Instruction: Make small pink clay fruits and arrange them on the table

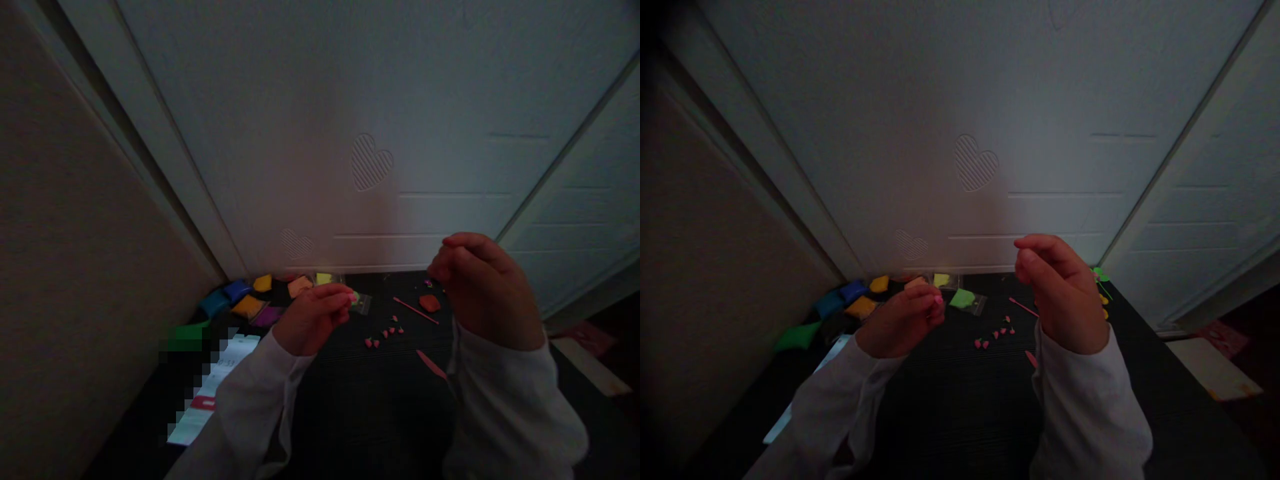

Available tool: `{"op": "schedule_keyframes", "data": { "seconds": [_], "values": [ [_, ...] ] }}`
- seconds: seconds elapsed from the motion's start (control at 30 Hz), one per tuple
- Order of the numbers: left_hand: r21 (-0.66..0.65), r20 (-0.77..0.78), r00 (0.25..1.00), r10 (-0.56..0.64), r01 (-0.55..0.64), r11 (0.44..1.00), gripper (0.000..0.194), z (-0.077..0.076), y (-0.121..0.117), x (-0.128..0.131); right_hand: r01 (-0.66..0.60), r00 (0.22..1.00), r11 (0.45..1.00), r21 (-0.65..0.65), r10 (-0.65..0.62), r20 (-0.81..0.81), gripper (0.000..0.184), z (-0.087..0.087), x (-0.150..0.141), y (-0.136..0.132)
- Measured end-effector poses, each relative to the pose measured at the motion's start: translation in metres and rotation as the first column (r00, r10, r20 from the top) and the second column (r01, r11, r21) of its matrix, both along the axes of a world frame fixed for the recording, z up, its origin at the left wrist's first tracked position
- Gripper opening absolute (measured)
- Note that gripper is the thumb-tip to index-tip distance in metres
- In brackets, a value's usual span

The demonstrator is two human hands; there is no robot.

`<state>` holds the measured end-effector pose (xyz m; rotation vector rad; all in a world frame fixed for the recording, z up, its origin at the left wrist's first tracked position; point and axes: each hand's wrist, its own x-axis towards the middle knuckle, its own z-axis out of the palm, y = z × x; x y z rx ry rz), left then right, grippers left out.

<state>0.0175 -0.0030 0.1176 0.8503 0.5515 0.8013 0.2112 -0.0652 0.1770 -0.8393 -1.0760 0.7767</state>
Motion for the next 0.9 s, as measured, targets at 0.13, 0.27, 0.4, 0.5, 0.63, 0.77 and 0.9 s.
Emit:
{"op": "schedule_keyframes", "data": {
  "seconds": [0.13, 0.27, 0.4, 0.5, 0.63, 0.77, 0.9],
  "values": [
    [-0.088, -0.269, 0.962, -0.044, 0.021, 0.996, 0.020, -0.054, -0.002, 0.003, 0.009, 1.000, 1.000, 0.027, -0.009, -0.019, 0.009, 0.001, 0.010, 0.000],
    [-0.092, -0.552, 0.829, -0.086, 0.042, 0.995, 0.028, -0.101, -0.006, -0.004, 0.040, 0.998, 0.998, 0.052, -0.037, -0.058, 0.007, 0.001, 0.017, -0.001],
    [0.081, -0.779, 0.626, -0.023, 0.137, 0.987, 0.032, -0.109, -0.006, -0.005, 0.023, 0.994, 0.996, 0.080, -0.015, -0.104, 0.007, 0.002, 0.019, -0.001],
    [0.212, -0.852, 0.521, 0.054, 0.248, 0.945, 0.030, -0.105, -0.005, -0.003, 0.020, 0.994, 0.996, 0.091, -0.010, -0.113, 0.007, 0.002, 0.021, -0.001],
    [0.334, -0.872, 0.469, 0.138, 0.365, 0.869, 0.027, -0.105, -0.004, -0.003, 0.027, 0.991, 0.995, 0.097, -0.014, -0.130, 0.006, 0.002, 0.024, 0.001],
    [0.422, -0.869, 0.429, 0.247, 0.379, 0.824, 0.029, -0.110, -0.003, -0.009, 0.041, 0.992, 0.995, 0.090, -0.030, -0.124, 0.006, 0.000, 0.025, 0.002],
    [0.665, -0.741, 0.398, 0.541, 0.322, 0.674, 0.026, -0.120, 0.003, -0.018, 0.085, 0.994, 0.994, 0.074, -0.079, -0.077, 0.007, -0.004, 0.024, 0.006]
  ]
}}
